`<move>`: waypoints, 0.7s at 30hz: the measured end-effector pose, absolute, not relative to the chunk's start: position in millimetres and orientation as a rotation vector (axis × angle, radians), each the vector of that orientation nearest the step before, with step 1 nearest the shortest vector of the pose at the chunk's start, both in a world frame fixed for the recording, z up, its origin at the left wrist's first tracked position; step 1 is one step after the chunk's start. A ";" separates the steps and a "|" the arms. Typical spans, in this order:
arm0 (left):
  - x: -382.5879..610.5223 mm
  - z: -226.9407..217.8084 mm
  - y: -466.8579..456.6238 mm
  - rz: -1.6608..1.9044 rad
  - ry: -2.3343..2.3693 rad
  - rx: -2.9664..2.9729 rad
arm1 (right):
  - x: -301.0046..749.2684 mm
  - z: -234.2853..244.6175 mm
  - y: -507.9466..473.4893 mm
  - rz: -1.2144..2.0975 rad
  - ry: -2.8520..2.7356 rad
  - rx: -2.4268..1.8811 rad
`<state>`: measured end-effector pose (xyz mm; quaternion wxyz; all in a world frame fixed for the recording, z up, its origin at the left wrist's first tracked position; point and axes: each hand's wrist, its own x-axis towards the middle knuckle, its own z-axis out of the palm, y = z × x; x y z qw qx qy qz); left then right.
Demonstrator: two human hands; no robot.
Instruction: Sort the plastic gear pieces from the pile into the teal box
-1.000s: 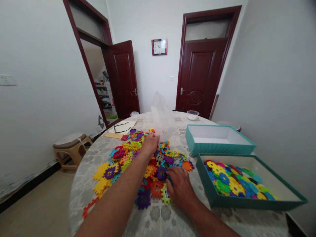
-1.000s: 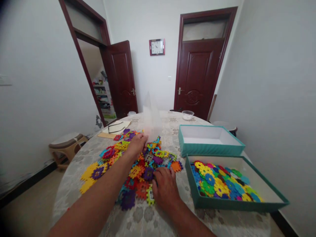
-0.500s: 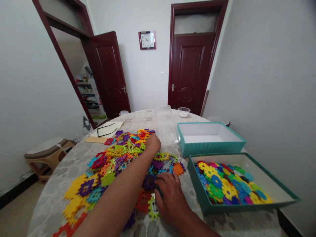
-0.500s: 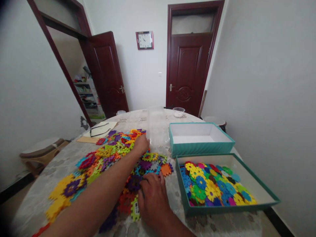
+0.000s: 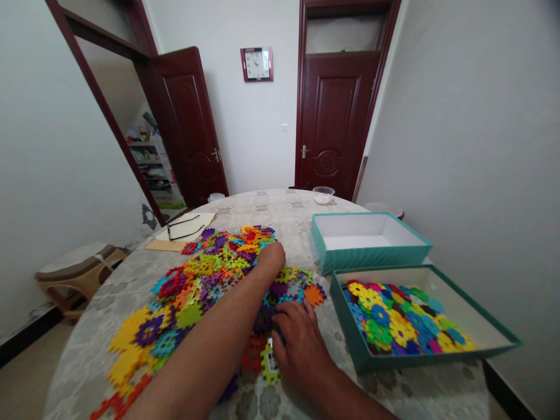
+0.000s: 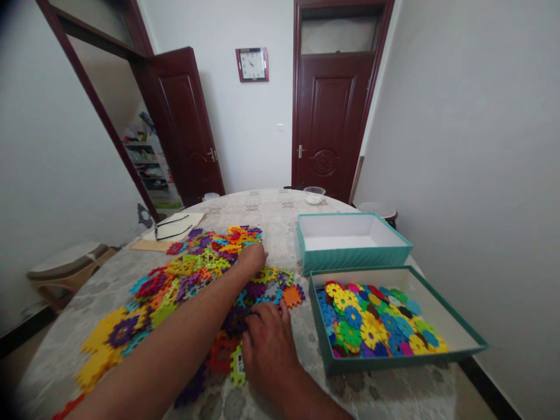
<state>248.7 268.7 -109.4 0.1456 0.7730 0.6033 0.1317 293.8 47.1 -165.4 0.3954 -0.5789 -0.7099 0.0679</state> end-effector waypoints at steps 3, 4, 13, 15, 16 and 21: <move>247.4 -109.6 268.8 0.344 1.722 2.251 | 293.6 -165.6 47.5 0.192 -1.788 -1.461; 247.3 -109.3 269.1 0.330 1.721 2.258 | 293.5 -165.7 47.7 0.197 -1.786 -1.460; 251.9 -105.2 274.5 0.232 1.796 2.328 | 293.3 -162.8 47.1 0.165 -1.835 -1.486; 252.7 -106.1 272.3 0.217 1.798 2.351 | 293.5 -161.8 46.9 0.173 -1.836 -1.487; 252.8 -106.7 270.9 0.212 1.794 2.364 | 293.5 -161.7 46.8 0.181 -1.832 -1.483; 249.3 -105.7 264.6 0.278 1.703 2.472 | 293.1 -165.2 47.7 0.192 -1.795 -1.448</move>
